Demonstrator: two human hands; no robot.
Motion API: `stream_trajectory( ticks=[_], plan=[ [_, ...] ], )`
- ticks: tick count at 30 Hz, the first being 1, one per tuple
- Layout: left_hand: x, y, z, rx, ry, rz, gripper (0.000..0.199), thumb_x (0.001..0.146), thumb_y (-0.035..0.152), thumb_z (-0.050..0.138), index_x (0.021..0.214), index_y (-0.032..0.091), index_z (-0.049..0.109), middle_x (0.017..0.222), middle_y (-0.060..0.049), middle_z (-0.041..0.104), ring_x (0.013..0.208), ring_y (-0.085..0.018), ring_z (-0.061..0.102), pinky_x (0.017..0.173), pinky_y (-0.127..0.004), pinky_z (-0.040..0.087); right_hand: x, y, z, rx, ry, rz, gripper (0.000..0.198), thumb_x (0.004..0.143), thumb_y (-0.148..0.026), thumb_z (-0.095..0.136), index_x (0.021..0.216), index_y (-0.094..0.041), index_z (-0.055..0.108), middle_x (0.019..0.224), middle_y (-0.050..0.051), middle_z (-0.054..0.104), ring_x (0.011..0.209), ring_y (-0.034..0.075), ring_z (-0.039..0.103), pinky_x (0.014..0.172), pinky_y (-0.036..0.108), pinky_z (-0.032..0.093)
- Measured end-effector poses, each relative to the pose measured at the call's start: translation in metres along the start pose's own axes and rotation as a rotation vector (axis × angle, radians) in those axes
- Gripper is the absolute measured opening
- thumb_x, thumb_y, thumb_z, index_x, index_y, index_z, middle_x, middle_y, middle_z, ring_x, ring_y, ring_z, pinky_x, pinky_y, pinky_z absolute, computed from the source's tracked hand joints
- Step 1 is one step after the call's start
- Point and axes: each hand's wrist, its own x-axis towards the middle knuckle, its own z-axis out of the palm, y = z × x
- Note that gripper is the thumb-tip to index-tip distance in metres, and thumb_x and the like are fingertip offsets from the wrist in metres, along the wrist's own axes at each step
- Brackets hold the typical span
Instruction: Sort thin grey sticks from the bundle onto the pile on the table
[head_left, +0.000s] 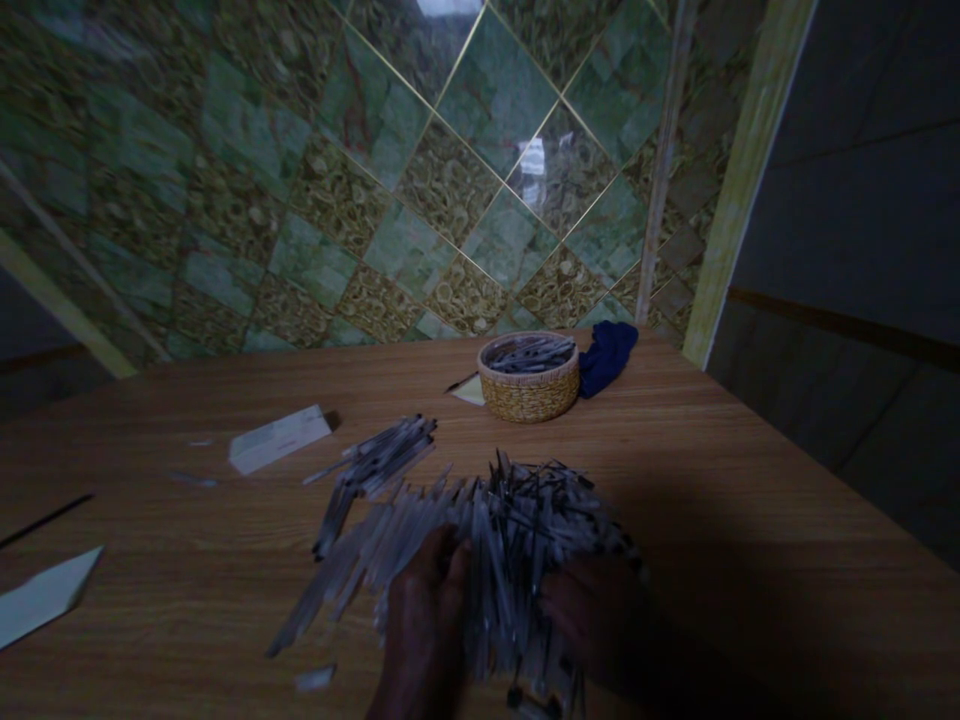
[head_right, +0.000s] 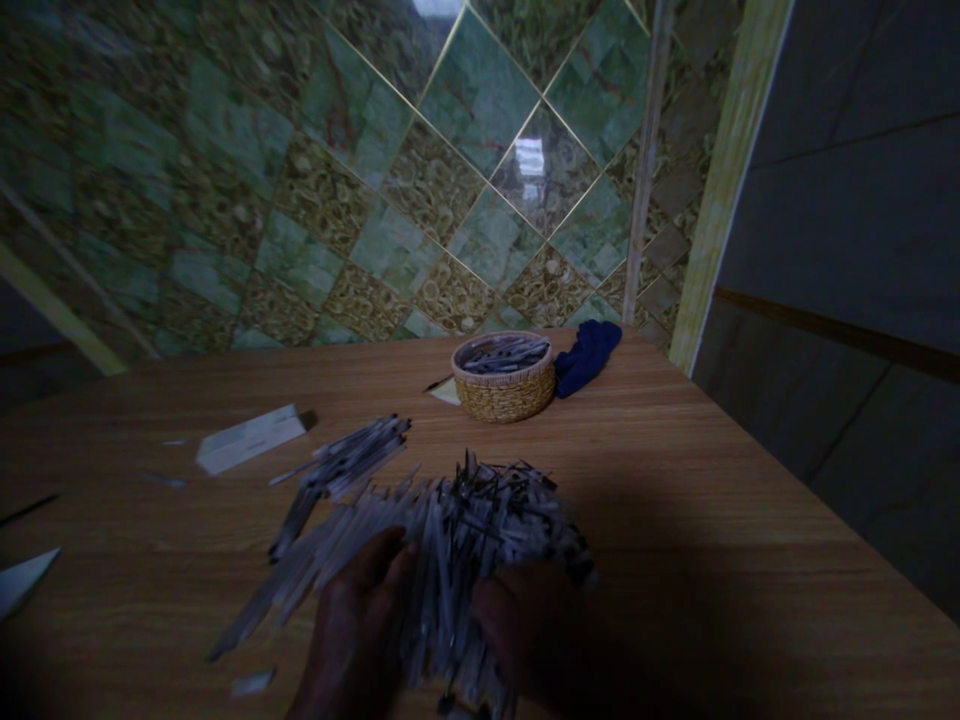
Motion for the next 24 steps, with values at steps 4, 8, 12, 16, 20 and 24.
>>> stream_trajectory(
  ticks=[4, 8, 12, 16, 20, 24],
  plan=[
    [-0.001, -0.002, 0.000, 0.001, 0.019, 0.002, 0.045, 0.076, 0.045, 0.050, 0.105, 0.013, 0.062, 0.106, -0.012, 0.068, 0.100, -0.028, 0.061, 0.085, -0.035, 0.047, 0.004, 0.015, -0.001, 0.064, -0.057, 0.202, 0.016, 0.086, -0.017, 0.040, 0.077, -0.021, 0.054, 0.070, 0.000, 0.059, 0.061, 0.014, 0.053, 0.055, 0.025, 0.028],
    [-0.002, -0.001, -0.001, -0.013, 0.019, -0.009, 0.046, 0.076, 0.047, 0.050, 0.105, 0.014, 0.063, 0.106, -0.012, 0.068, 0.100, -0.027, 0.061, 0.084, -0.034, 0.047, 0.010, 0.021, -0.007, 0.183, -0.093, 0.404, 0.019, 0.087, -0.024, 0.041, 0.081, -0.020, 0.059, 0.071, 0.001, 0.063, 0.063, 0.013, 0.057, 0.056, 0.022, 0.032],
    [-0.001, -0.002, 0.000, -0.013, 0.035, -0.002, 0.046, 0.076, 0.048, 0.051, 0.105, 0.014, 0.063, 0.105, -0.012, 0.068, 0.099, -0.027, 0.061, 0.085, -0.034, 0.047, 0.013, 0.020, -0.006, 0.326, -0.116, 0.486, 0.018, 0.084, -0.025, 0.045, 0.079, -0.020, 0.062, 0.070, 0.001, 0.065, 0.066, 0.013, 0.059, 0.058, 0.021, 0.035],
    [-0.002, -0.002, 0.000, -0.022, 0.033, 0.013, 0.044, 0.077, 0.046, 0.051, 0.105, 0.015, 0.063, 0.105, -0.011, 0.068, 0.099, -0.027, 0.061, 0.084, -0.034, 0.047, 0.013, 0.018, -0.003, 0.424, -0.139, 0.497, 0.019, 0.082, -0.028, 0.047, 0.080, -0.020, 0.064, 0.070, 0.001, 0.065, 0.066, 0.013, 0.060, 0.059, 0.021, 0.035],
    [-0.004, 0.000, 0.001, -0.032, 0.031, 0.025, 0.042, 0.077, 0.046, 0.051, 0.103, 0.015, 0.064, 0.105, -0.011, 0.068, 0.100, -0.026, 0.061, 0.084, -0.034, 0.047, 0.013, 0.021, -0.003, 0.473, -0.101, 0.543, 0.022, 0.082, -0.029, 0.046, 0.080, -0.019, 0.065, 0.068, 0.002, 0.065, 0.065, 0.013, 0.060, 0.058, 0.022, 0.036],
    [-0.004, 0.000, 0.001, -0.063, 0.018, 0.012, 0.043, 0.076, 0.047, 0.052, 0.103, 0.015, 0.064, 0.105, -0.010, 0.069, 0.099, -0.026, 0.061, 0.084, -0.032, 0.048, 0.011, 0.026, -0.001, 0.477, -0.067, 0.590, 0.023, 0.082, -0.030, 0.045, 0.080, -0.020, 0.066, 0.069, 0.002, 0.065, 0.066, 0.014, 0.060, 0.060, 0.023, 0.037]
  ],
)
